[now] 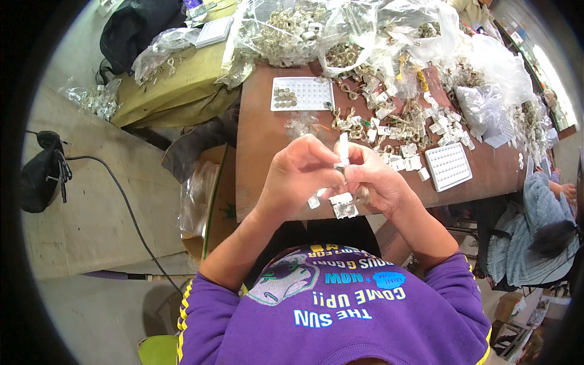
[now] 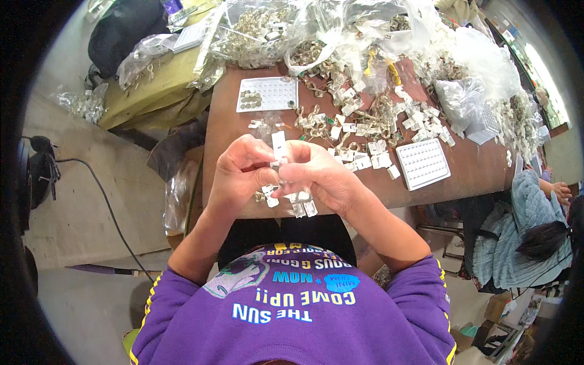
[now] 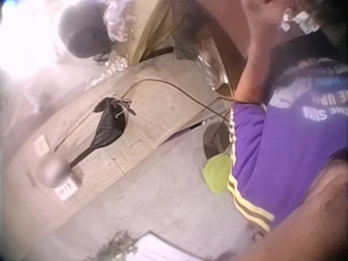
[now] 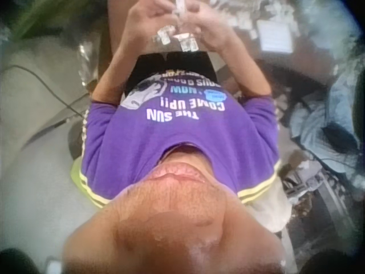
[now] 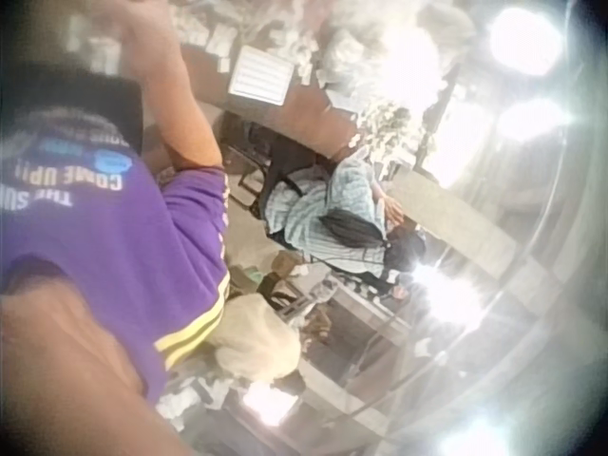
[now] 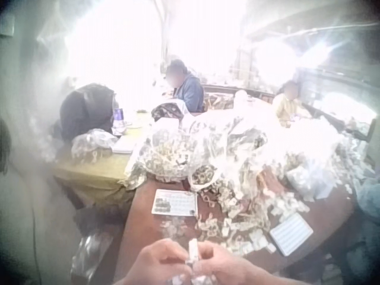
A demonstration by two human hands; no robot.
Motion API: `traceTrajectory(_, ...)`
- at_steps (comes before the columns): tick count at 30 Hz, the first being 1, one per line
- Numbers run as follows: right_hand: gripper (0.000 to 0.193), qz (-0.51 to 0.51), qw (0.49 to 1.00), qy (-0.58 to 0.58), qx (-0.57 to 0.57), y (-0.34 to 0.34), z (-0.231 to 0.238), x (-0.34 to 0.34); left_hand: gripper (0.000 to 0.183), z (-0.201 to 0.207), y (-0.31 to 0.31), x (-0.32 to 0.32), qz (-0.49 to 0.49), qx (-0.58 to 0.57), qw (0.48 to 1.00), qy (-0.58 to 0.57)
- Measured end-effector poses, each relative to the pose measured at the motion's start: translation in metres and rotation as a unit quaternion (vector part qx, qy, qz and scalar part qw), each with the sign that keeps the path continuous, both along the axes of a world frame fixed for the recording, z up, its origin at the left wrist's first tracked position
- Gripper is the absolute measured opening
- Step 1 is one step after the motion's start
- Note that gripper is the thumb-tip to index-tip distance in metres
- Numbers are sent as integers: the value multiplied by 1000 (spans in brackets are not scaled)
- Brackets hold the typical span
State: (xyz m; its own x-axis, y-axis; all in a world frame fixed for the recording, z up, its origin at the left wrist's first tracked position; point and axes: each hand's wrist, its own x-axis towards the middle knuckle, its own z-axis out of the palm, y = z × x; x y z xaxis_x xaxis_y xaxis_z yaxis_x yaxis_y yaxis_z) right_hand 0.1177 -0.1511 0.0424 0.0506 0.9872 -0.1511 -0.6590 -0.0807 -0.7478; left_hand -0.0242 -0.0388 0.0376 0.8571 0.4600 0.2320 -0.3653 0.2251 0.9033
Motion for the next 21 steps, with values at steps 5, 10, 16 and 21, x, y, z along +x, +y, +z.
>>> traceTrajectory(5, 17, -62, 998, -27, -11, 3, -1, -7, 13, -8, -14, 1, 176, -1, 984, -3)
traceTrajectory(10, 19, -132, 899, -417, 0, -5, 8, -12, 18, -18, -14, 0, 292, 105, 950, 8)
traceTrajectory(16, 6, -201, 781, -590, 41, -7, 2, -29, 21, -28, -15, 3, 343, 182, 921, 6)
traceTrajectory(21, 5, -202, 769, -604, 46, -9, 0, -31, 21, -29, -18, 3, 337, 113, 935, 15)
